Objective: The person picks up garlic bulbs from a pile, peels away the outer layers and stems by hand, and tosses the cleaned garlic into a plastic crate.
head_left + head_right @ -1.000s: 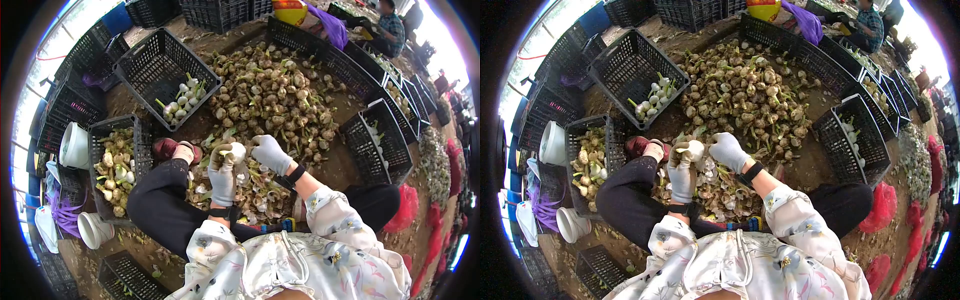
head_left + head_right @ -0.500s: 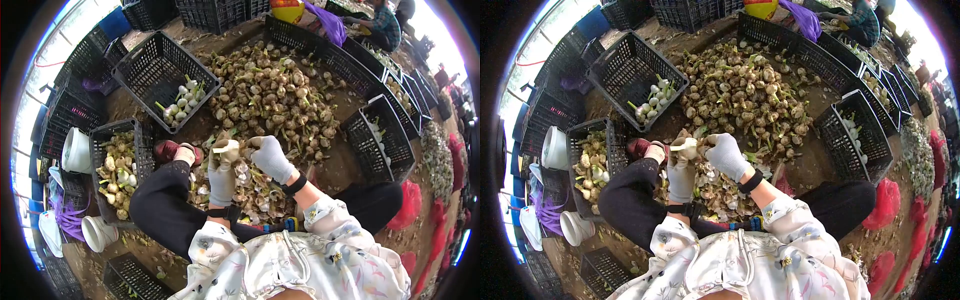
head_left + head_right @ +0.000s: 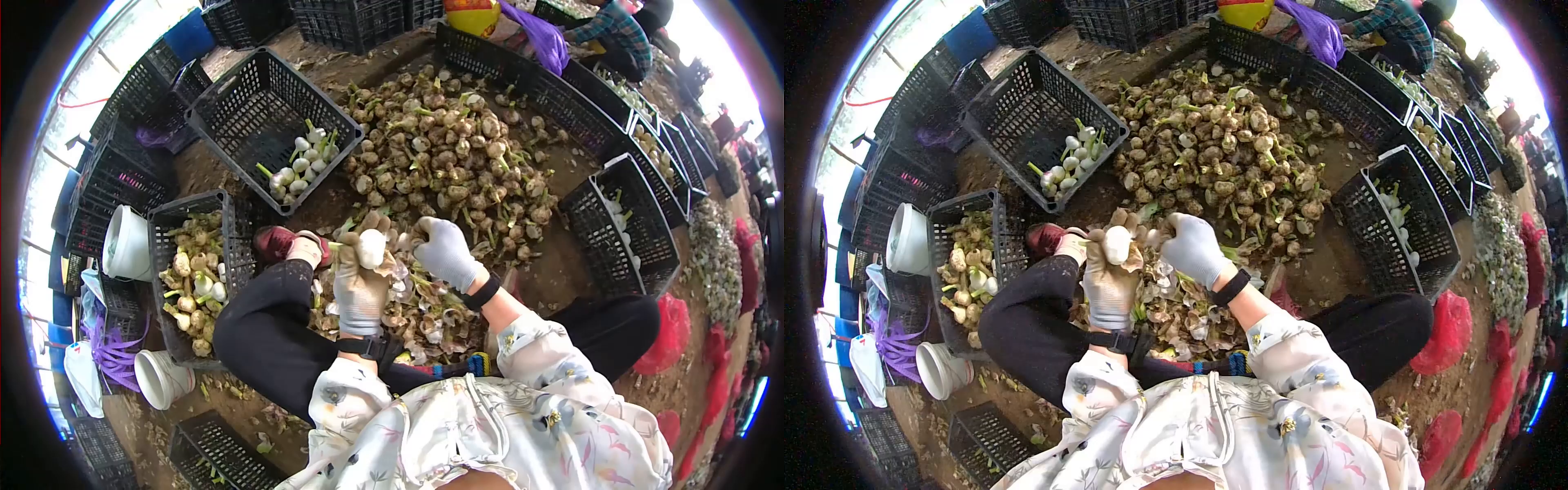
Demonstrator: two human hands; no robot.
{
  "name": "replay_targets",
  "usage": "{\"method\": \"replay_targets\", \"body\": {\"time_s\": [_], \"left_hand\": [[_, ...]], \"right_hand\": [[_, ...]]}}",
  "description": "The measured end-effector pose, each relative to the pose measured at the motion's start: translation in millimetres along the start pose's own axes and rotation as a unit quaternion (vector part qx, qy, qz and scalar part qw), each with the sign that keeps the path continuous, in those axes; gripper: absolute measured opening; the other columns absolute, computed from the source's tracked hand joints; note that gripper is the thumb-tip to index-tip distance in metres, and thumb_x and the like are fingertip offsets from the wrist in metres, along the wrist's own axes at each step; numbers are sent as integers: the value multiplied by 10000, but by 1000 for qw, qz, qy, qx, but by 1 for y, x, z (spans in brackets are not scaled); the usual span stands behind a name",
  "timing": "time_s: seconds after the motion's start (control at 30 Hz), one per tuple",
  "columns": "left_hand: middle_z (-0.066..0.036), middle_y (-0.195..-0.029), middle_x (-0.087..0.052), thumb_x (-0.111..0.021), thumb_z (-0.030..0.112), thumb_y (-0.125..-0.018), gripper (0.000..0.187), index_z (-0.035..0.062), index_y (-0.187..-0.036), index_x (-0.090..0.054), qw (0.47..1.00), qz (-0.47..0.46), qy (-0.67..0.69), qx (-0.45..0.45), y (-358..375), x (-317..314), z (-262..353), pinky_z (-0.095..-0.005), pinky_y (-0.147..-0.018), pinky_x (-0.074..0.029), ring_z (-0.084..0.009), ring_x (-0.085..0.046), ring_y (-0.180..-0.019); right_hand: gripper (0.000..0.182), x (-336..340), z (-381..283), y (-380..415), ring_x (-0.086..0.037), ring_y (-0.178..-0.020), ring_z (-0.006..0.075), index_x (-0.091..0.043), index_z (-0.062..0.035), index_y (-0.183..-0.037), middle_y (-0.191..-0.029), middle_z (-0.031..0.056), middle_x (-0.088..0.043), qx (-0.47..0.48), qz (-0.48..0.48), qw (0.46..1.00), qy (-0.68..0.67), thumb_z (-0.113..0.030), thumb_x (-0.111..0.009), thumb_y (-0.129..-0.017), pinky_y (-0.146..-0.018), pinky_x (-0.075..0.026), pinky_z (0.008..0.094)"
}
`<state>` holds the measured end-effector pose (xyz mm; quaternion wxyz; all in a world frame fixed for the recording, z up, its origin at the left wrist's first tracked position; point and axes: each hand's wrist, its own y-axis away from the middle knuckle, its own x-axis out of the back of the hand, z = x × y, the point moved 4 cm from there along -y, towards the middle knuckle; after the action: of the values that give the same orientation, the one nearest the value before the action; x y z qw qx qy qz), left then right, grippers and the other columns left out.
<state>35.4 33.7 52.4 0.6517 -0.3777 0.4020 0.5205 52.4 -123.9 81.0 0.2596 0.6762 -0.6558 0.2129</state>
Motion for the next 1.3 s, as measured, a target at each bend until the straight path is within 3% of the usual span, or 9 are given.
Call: {"method": "replay_targets", "body": {"time_s": [0.07, 0.2, 0.3, 0.37, 0.57, 0.8, 1.07, 1.23, 1.3], "left_hand": [[-139, -1416, -519, -507, 369, -1000, 274, 194, -1140, -663, 999, -20, 35, -25, -4, -3, 4, -497, -1121, -342, -332, -431, -1354], [-138, -1405, -527, -454, 404, -1020, 328, 184, -1200, -618, 992, 19, 124, 5, -3, 5, 0, -491, -1060, -409, -329, -461, -1320], [-96, -1181, -626, -432, 447, -1025, 438, 92, -1248, -560, 992, 126, -4, 22, 1, 25, -13, -378, -906, -502, -226, -599, -1028], [-69, -1133, -634, -450, 439, -1023, 437, 81, -1249, -556, 987, 144, -71, -1, 1, 34, -21, -346, -869, -504, -202, -603, -1003], [-74, -1098, -627, -557, 334, -1001, 293, 92, -1166, -579, 970, 229, -85, 0, 13, 43, -33, -375, -896, -475, -202, -586, -1012], [-56, -1119, -645, -570, 303, -985, 244, 119, -1146, -576, 945, 321, -36, -49, -11, 84, -19, -534, -962, -479, -247, -596, -1067], [-148, -1112, -626, -596, 469, -937, 425, 69, -1079, -593, 981, 155, -15, -118, -67, 34, 44, -473, -1045, -459, -306, -587, -1119], [-72, -1319, -522, -627, 268, -966, 482, 117, -1387, -449, 941, 282, -173, -69, -51, 79, 5, -419, -966, -464, -219, -567, -1115], [-71, -1492, -376, -575, 5, -923, 601, 87, -1476, -352, 931, 253, -257, -55, -51, 80, -5, -389, -1018, -444, -232, -460, -1282]], "right_hand": [[307, -16, 31, -1, -671, -894, 395, -685, 30, -973, -902, 255, -680, 44, -56, 990, 122, -254, -673, -857, -782, -528, 428], [470, -21, 30, 11, -682, -952, 194, -626, 3, -1217, -1050, 190, -707, -61, -102, 989, -86, -248, -765, -844, -828, -528, 327], [416, -17, -17, 22, -693, -972, 297, -602, 43, -1208, -1016, 245, -693, 76, -28, 972, -220, -106, -701, -832, -858, -523, 350], [329, -20, -15, 16, -672, -956, 374, -645, 51, -1063, -980, 248, -686, 4, -25, 983, -181, -128, -720, -797, -830, -529, 384], [253, -39, 8, 5, -661, -927, 376, -673, 25, -987, -931, 235, -669, 124, -36, 991, 44, -85, -640, -761, -810, -528, 405], [358, -89, 135, 35, -681, -950, 331, -637, -27, -1117, -1032, 200, -695, -1, -443, 841, 310, -173, -650, -791, -821, -543, 411], [441, -80, 203, -114, -622, -1055, 397, -595, -141, -1264, -1188, 240, -597, -100, -84, 960, 247, -87, -559, -828, -862, -531, 452], [633, -113, 227, -173, -622, -1116, 328, -510, -197, -1394, -1210, 206, -639, -104, -115, 965, 213, 56, -530, -813, -909, -521, 418], [548, -130, 262, -175, -644, -1081, 312, -512, -138, -1384, -1256, 188, -620, -147, -40, 978, -142, 1, -572, -858, -908, -537, 377]]}}
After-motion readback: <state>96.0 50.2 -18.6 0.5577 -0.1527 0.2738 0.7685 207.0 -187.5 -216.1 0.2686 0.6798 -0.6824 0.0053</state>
